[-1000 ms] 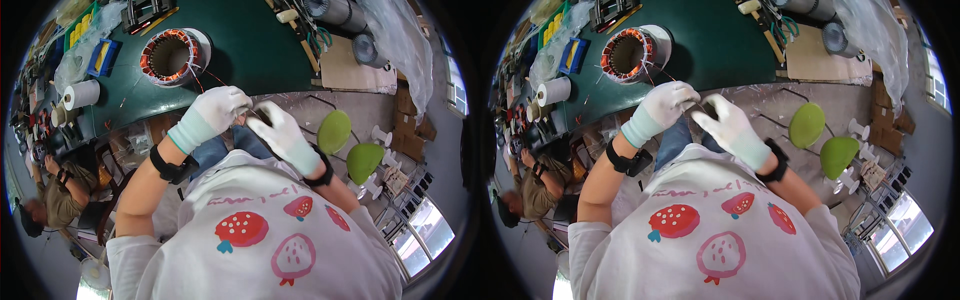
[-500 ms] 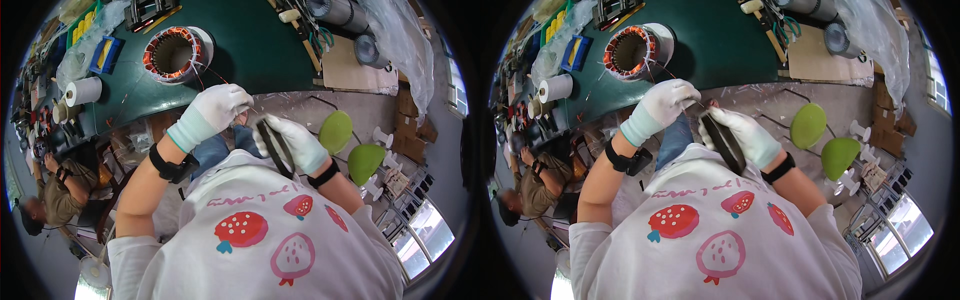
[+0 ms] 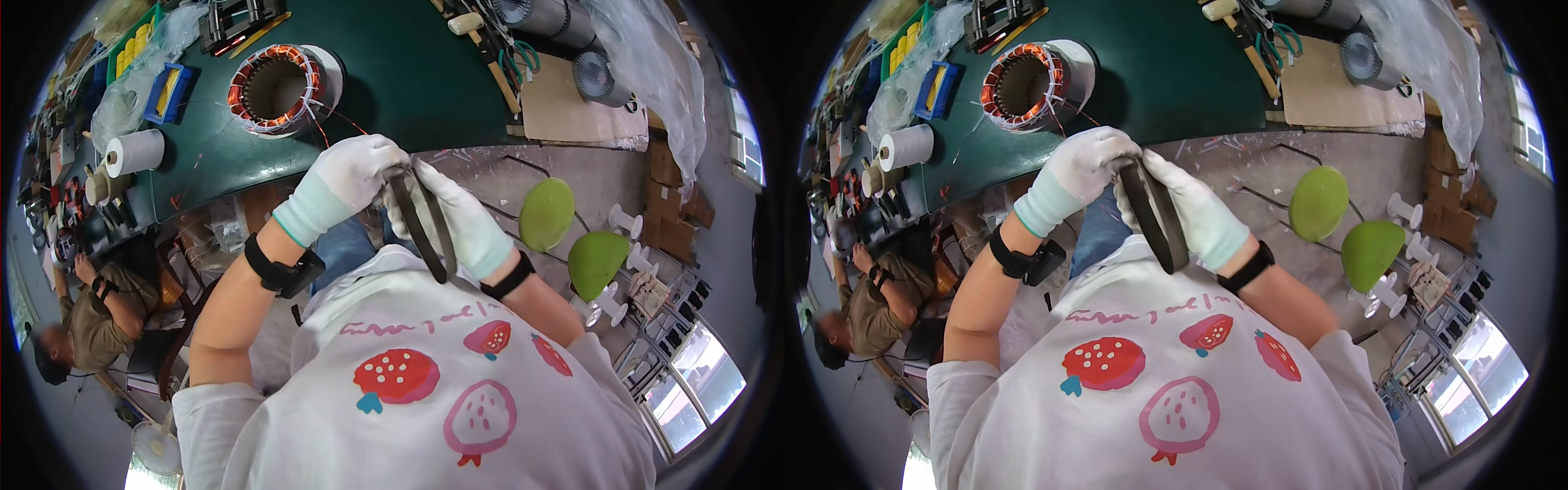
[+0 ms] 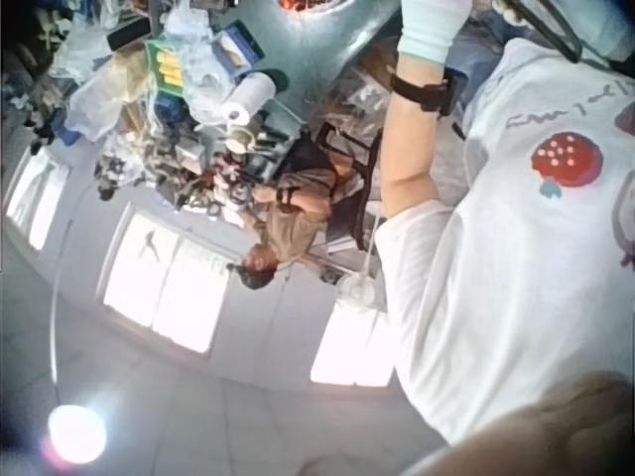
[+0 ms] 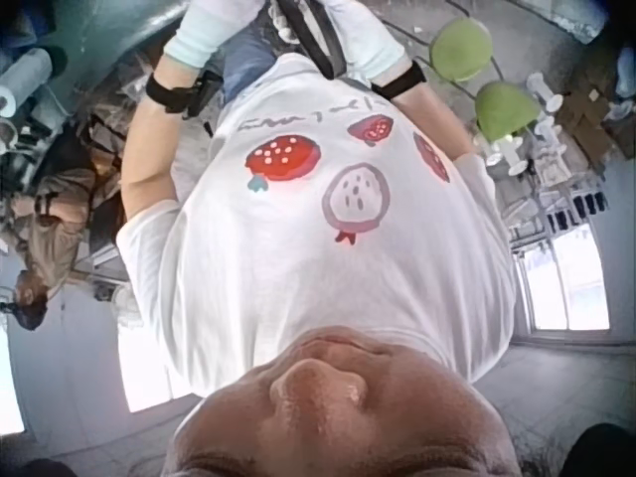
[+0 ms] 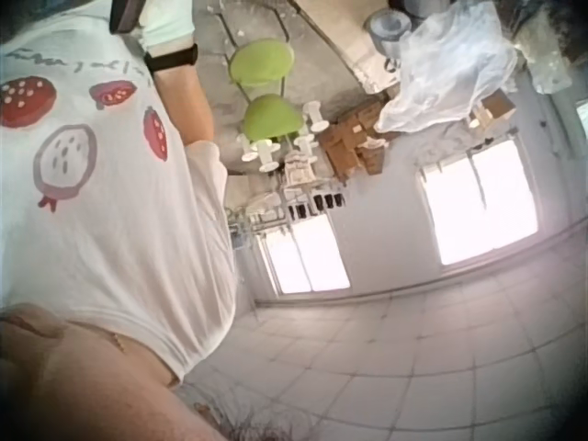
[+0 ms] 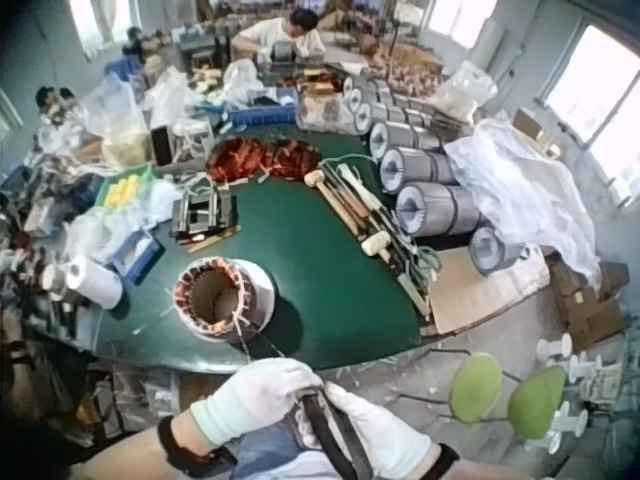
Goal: The recorder is threading and securing wires/insulation on a motor stator.
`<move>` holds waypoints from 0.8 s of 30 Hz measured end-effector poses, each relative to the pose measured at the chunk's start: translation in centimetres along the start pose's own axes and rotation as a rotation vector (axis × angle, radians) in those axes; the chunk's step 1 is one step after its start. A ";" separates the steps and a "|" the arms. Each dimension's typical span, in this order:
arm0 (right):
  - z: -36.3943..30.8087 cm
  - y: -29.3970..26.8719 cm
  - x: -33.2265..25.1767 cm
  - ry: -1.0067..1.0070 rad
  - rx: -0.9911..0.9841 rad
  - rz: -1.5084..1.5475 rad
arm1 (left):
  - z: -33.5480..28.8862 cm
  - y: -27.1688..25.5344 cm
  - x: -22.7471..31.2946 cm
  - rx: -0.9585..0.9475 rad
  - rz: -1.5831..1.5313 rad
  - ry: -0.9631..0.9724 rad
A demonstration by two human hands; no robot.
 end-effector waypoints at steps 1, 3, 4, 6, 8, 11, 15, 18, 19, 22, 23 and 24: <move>0.0 0.2 0.0 0.003 -0.006 0.002 | -0.1 -0.1 0.0 0.019 -0.006 0.000; -1.1 0.6 -0.1 0.037 0.041 -0.036 | -0.7 -0.7 0.2 0.038 -0.005 -0.002; -2.8 0.2 -0.4 0.024 0.135 -0.099 | -1.0 -1.1 1.6 0.027 0.116 0.044; -6.1 -2.7 -1.1 0.012 0.236 -0.126 | -0.9 -1.8 5.8 -0.121 0.231 0.150; -8.2 -7.0 -1.2 -0.077 0.382 -0.152 | -2.6 -0.6 10.1 -0.187 0.156 0.261; -9.9 -10.3 -1.8 -0.189 0.455 -0.188 | -5.1 1.6 8.4 -0.110 0.103 0.349; -10.7 -11.3 -1.5 -0.322 0.606 -0.054 | -11.8 3.6 -5.5 0.124 0.301 -0.300; -11.3 -12.8 -0.2 -0.246 0.575 -0.034 | -12.8 7.0 -11.2 -0.137 0.521 -0.431; -11.7 -13.5 0.4 -0.261 0.584 -0.019 | -11.2 8.1 -11.5 -0.234 0.552 -0.391; -12.4 -14.5 1.5 -0.223 0.644 0.063 | -4.7 10.6 -13.6 -0.196 0.601 -0.324; -12.5 -14.6 1.8 -0.232 0.646 0.074 | -2.3 11.1 -14.4 -0.129 0.626 -0.370; -13.0 -15.1 2.3 -0.230 0.717 0.117 | 0.3 11.5 -15.0 -0.103 0.668 -0.381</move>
Point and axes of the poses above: each hand's wrist, its own z-axis towards the middle knuckle, its own y-axis out of the palm, x = y × z, the point moved 4 cm from there along z, towards the middle knuckle, and after that the axes turned 9 degrees about -x, right-handed, at the moved point
